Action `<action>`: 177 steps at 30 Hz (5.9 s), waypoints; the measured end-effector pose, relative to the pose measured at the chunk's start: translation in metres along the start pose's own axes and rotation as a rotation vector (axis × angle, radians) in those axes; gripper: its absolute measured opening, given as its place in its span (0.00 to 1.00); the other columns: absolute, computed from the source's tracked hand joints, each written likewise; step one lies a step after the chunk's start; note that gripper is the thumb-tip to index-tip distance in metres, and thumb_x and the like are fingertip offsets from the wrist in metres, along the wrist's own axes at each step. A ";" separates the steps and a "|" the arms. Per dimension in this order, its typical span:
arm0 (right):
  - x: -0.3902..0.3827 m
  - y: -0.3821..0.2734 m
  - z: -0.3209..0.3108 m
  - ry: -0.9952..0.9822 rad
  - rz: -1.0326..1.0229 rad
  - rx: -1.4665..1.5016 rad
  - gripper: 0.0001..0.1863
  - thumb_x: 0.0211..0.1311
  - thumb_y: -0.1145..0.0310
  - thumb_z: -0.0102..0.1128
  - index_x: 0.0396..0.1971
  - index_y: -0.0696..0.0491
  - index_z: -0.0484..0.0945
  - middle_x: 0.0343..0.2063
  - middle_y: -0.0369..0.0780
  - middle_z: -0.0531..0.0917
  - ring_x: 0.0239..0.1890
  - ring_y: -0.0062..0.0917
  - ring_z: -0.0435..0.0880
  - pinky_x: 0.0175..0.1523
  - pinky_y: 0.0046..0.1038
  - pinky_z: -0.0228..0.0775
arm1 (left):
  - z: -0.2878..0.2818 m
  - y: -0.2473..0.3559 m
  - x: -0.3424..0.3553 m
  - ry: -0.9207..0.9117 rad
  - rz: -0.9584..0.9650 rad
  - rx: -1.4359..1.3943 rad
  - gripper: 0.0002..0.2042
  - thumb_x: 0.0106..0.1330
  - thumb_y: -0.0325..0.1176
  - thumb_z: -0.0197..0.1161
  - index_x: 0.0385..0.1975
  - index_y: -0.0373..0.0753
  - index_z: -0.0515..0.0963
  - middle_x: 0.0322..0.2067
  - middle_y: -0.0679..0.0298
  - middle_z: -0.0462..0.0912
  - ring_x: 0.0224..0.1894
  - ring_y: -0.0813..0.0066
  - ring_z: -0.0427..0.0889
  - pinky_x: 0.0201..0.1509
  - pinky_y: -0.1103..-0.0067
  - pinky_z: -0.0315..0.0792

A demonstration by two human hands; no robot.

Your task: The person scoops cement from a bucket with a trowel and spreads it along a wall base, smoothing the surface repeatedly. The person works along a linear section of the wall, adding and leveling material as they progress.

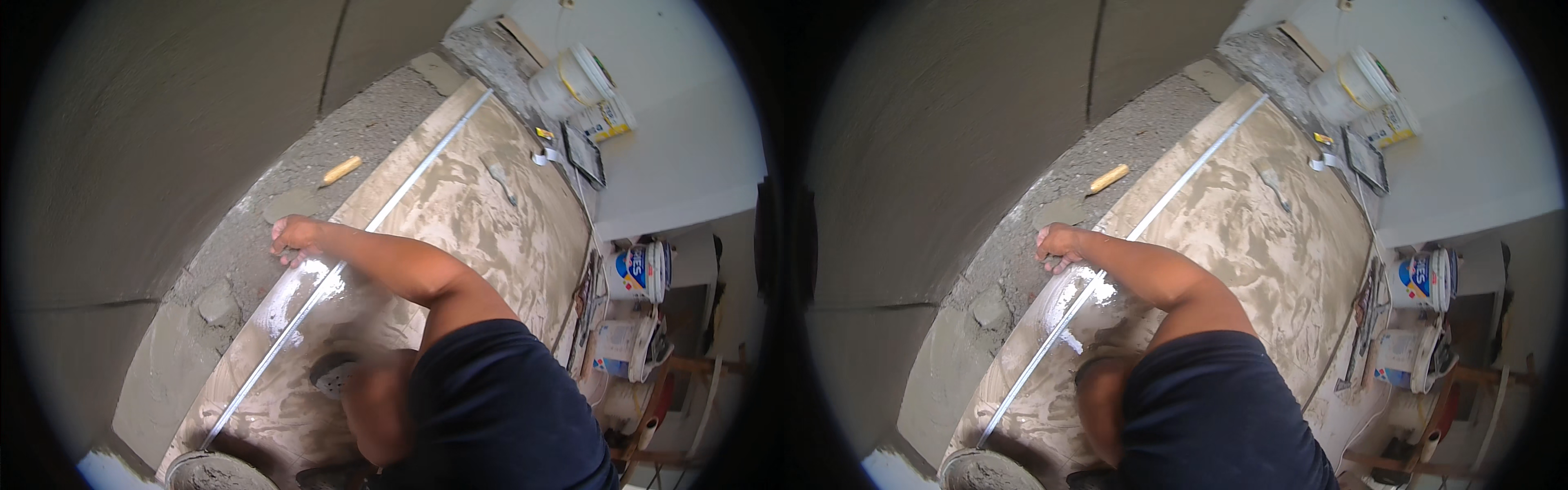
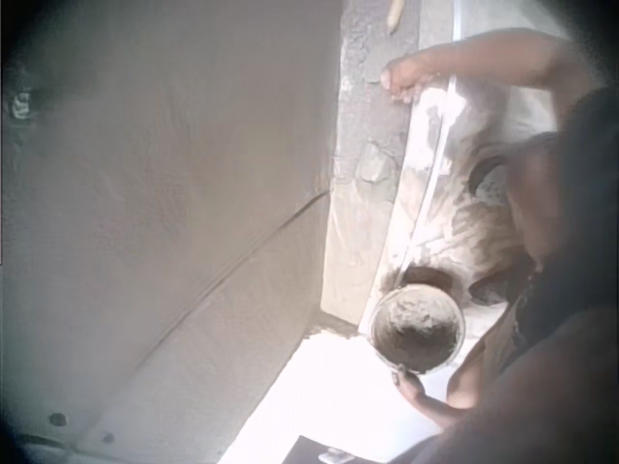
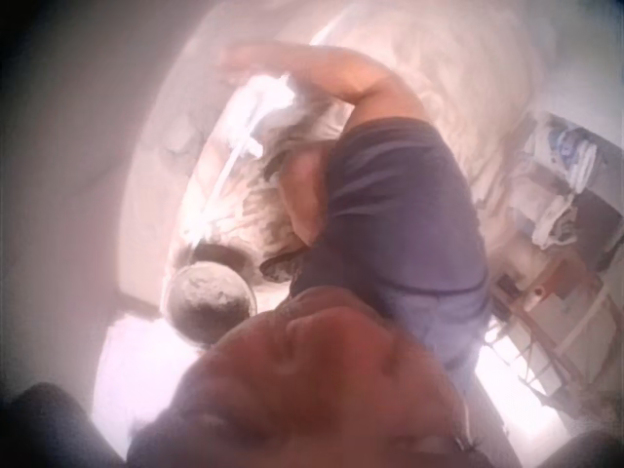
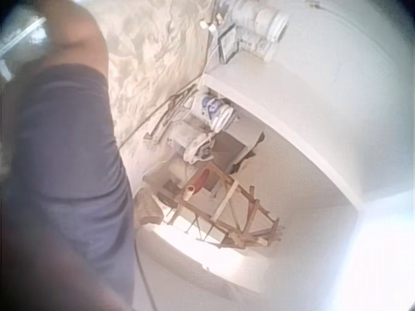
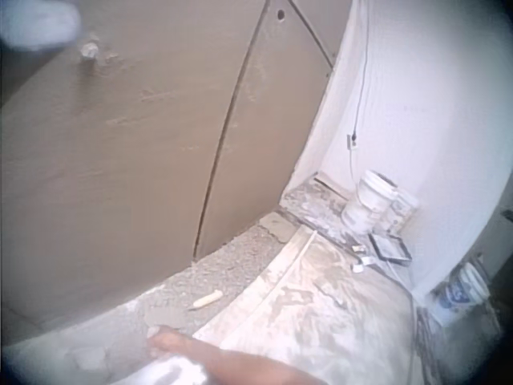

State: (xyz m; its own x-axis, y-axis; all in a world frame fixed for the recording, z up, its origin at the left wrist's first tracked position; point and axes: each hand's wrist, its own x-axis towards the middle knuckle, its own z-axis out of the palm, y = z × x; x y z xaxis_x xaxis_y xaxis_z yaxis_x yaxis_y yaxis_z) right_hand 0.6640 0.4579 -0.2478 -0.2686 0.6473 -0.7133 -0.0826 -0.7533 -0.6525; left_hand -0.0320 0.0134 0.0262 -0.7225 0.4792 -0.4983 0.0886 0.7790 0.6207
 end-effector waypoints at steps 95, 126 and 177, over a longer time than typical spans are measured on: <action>-0.396 -0.027 -0.327 1.141 0.486 -1.895 0.13 0.65 0.68 0.55 0.44 0.54 0.85 0.46 0.55 0.87 0.55 0.51 0.85 0.59 0.47 0.78 | -0.009 -0.012 0.006 -0.002 -0.045 0.275 0.46 0.72 0.52 0.67 0.77 0.24 0.54 0.69 0.48 0.72 0.67 0.63 0.74 0.68 0.71 0.68; -0.018 -0.075 0.039 0.051 -0.509 -1.849 0.18 0.74 0.59 0.57 0.52 0.57 0.75 0.43 0.57 0.86 0.47 0.58 0.85 0.56 0.53 0.76 | 0.008 -0.021 -0.014 0.085 -0.140 0.150 0.50 0.70 0.52 0.68 0.77 0.20 0.49 0.76 0.40 0.61 0.77 0.55 0.63 0.79 0.68 0.57; 0.010 -0.056 0.127 -0.061 -0.727 -1.682 0.16 0.78 0.55 0.52 0.51 0.53 0.76 0.47 0.52 0.84 0.45 0.55 0.86 0.52 0.53 0.77 | 0.010 -0.011 -0.015 0.081 -0.191 0.233 0.51 0.69 0.54 0.68 0.78 0.22 0.49 0.76 0.42 0.62 0.76 0.55 0.65 0.77 0.67 0.60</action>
State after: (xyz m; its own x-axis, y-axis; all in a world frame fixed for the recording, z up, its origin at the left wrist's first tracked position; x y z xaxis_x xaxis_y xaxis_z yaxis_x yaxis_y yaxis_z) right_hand 0.5444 0.4917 -0.1865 -0.6571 0.7208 -0.2206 0.7426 0.5686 -0.3540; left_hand -0.0151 0.0020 0.0204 -0.7925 0.2891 -0.5370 0.0942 0.9280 0.3605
